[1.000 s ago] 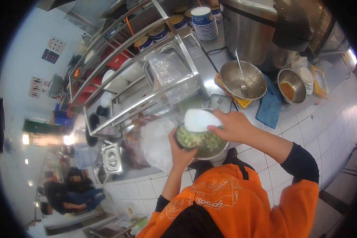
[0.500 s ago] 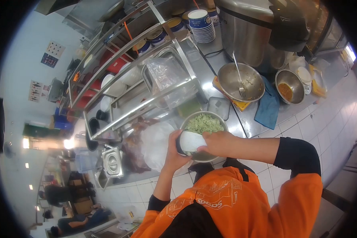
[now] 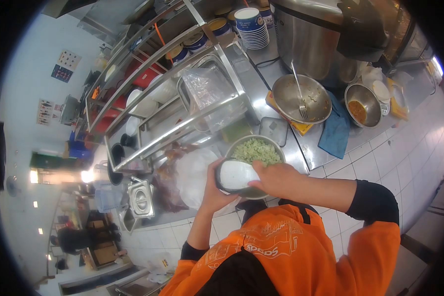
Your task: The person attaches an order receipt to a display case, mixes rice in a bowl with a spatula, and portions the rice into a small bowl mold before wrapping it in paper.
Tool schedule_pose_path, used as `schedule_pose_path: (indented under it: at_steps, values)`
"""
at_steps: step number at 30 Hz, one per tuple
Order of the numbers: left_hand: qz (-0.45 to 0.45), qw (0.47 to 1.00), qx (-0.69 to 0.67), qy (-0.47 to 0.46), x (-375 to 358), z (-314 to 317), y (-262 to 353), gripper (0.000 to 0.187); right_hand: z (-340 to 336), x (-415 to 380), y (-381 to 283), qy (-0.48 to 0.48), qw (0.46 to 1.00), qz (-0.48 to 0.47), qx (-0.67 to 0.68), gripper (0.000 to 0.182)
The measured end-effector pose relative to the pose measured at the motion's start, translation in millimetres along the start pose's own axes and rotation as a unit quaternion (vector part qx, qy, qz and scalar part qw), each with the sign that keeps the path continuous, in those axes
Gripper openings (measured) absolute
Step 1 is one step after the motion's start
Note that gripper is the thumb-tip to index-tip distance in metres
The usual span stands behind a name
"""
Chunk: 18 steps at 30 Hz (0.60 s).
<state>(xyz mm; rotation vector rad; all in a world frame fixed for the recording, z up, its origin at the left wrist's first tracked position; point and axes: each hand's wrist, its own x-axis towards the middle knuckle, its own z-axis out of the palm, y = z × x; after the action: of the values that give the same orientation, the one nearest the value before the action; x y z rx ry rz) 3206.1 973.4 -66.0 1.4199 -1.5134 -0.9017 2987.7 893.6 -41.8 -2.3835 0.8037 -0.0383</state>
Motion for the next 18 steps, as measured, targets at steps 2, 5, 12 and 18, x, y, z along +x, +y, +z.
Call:
schedule_pose_path:
  at_steps: [2, 5, 12, 18]
  values:
    - [0.016, 0.999, 0.026, -0.029, 1.2, -3.2, 0.7, 0.097, -3.4, 0.1, -4.9, -0.031, 0.999, 0.018, 0.009, 0.047]
    - [0.008, 0.999, 0.013, -0.037, -1.0, 1.0, -2.6, 0.099, -9.7, -2.9, -5.3, -0.093, 0.993, 0.057, 0.040, 0.048]
    - [-0.010, 0.993, -0.106, 0.058, -7.0, 15.4, -0.3, 0.100, -49.3, 7.9, 12.6, -0.060, 0.974, 0.070, 0.207, 0.046]
    - [-0.031, 0.993, -0.063, 0.098, 3.4, 19.2, 16.7, 0.094, -30.2, 11.8, 8.5, -0.052, 0.989, 0.080, 0.115, 0.053]
